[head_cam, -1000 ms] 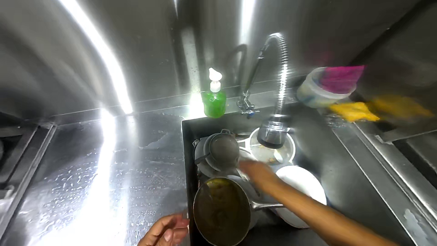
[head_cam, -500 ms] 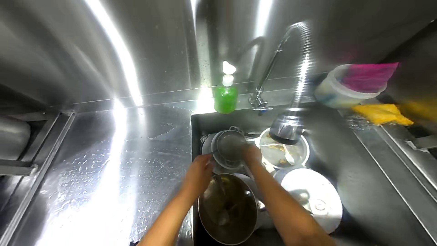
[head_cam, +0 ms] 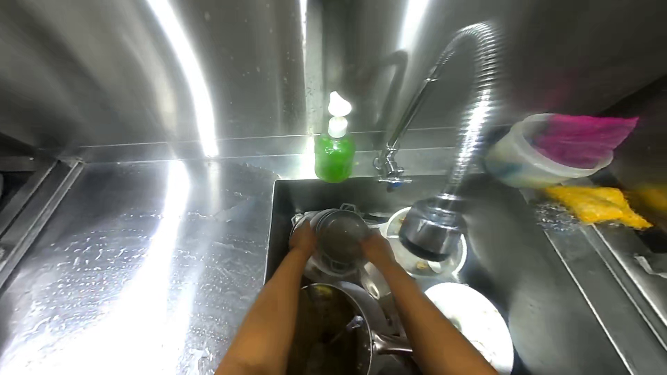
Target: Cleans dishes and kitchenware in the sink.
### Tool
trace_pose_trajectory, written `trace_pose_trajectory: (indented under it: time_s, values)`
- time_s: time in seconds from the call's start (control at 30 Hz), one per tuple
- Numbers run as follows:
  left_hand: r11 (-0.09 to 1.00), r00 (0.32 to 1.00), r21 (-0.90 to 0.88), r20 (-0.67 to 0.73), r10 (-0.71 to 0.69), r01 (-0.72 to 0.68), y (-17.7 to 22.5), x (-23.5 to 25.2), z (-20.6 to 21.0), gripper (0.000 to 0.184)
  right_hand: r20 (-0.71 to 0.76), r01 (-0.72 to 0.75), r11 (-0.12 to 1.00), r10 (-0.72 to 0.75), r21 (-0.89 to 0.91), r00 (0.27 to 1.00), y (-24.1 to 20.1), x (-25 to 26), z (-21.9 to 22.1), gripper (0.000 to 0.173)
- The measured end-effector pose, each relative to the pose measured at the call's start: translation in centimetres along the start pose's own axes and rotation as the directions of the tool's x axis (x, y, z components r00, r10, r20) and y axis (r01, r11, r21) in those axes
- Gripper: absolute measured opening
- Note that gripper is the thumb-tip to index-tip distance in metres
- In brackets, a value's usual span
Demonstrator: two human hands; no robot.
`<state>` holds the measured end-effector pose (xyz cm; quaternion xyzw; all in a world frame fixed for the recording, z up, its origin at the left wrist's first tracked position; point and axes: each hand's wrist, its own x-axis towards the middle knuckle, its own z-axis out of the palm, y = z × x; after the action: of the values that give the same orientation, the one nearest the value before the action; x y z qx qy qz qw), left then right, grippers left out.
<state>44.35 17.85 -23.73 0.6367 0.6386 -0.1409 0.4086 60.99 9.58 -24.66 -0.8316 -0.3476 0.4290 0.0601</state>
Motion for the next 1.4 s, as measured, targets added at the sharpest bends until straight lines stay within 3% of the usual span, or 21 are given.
trace_pose_trajectory:
  time_s: [0.13,0.2,0.3,0.37,0.47,0.57,0.7,0.83,1.0,1.13,1.3,1.37,1.4]
  values:
    - [0.994,1.0,-0.112,-0.025,-0.004,0.001,0.2,-1.2,-1.4,0.046,-0.023,0.226,0.932,-0.228,0.284,0.973,2.7,1.0,-1.3,0.05]
    - [0.983,0.998,-0.184,-0.068,-0.012,0.0,0.1,-2.8,-2.1,0.043,-0.047,0.321,0.87,-0.328,0.374,0.943,3.5,-1.1,-3.7,0.039]
    - [0.987,0.988,-0.159,-0.154,-0.004,-0.02,0.6,-5.9,-4.3,0.04,-0.049,0.204,0.903,-0.201,0.379,0.978,1.4,-5.1,-8.7,0.042]
    - [0.991,0.986,-0.124,-0.162,0.026,-0.047,0.5,-7.5,-6.1,0.041,-0.052,0.2,0.947,-0.194,0.251,0.98,1.8,-3.5,-8.0,0.038]
    - [0.978,0.985,-0.179,-0.152,0.08,-0.107,0.0,-9.9,-7.6,0.038,0.157,0.136,0.982,-0.156,0.13,0.975,0.3,-3.1,-6.7,0.04]
    - [0.954,0.988,-0.285,-0.148,0.053,-0.094,-0.6,-12.5,-8.5,0.037,0.236,0.048,0.994,-0.07,0.097,0.969,-1.2,-3.4,-4.8,0.04]
    - [0.917,0.983,-0.388,-0.185,0.018,-0.09,-2.5,-16.3,-9.3,0.034,0.221,-0.052,0.984,0.013,0.172,0.975,-1.5,-3.2,-3.3,0.044]
    - [0.91,0.972,-0.405,-0.234,-0.004,-0.093,-4.3,-20.0,-10.0,0.032,0.243,0.057,0.963,-0.123,0.262,0.962,0.0,-1.1,-4.1,0.042]
    - [0.886,0.972,-0.448,-0.235,0.011,-0.118,-6.3,-22.7,-10.7,0.029,0.045,0.16,0.869,-0.203,0.468,0.978,3.9,5.2,-0.1,0.037]
    - [0.855,0.966,-0.492,-0.255,0.037,-0.162,-7.5,-23.5,-10.7,0.029,0.05,0.065,0.742,-0.131,0.667,0.99,5.4,4.1,-2.4,0.037]
    - [0.84,0.964,-0.5,-0.252,0.089,-0.208,-8.0,-23.2,-10.5,0.031,-0.01,-0.049,0.66,0.085,0.749,0.996,9.7,-1.1,-8.0,0.039]
    - [0.842,0.966,-0.492,-0.23,0.121,-0.223,-7.9,-22.7,-10.3,0.029,0.026,-0.158,0.524,0.25,0.837,0.968,12.0,-3.4,-8.2,0.036]
    - [0.841,0.966,-0.49,-0.223,0.134,-0.23,-7.8,-22.6,-10.1,0.028,0.077,-0.208,0.404,0.317,0.891,0.945,12.8,-4.5,-8.3,0.033]
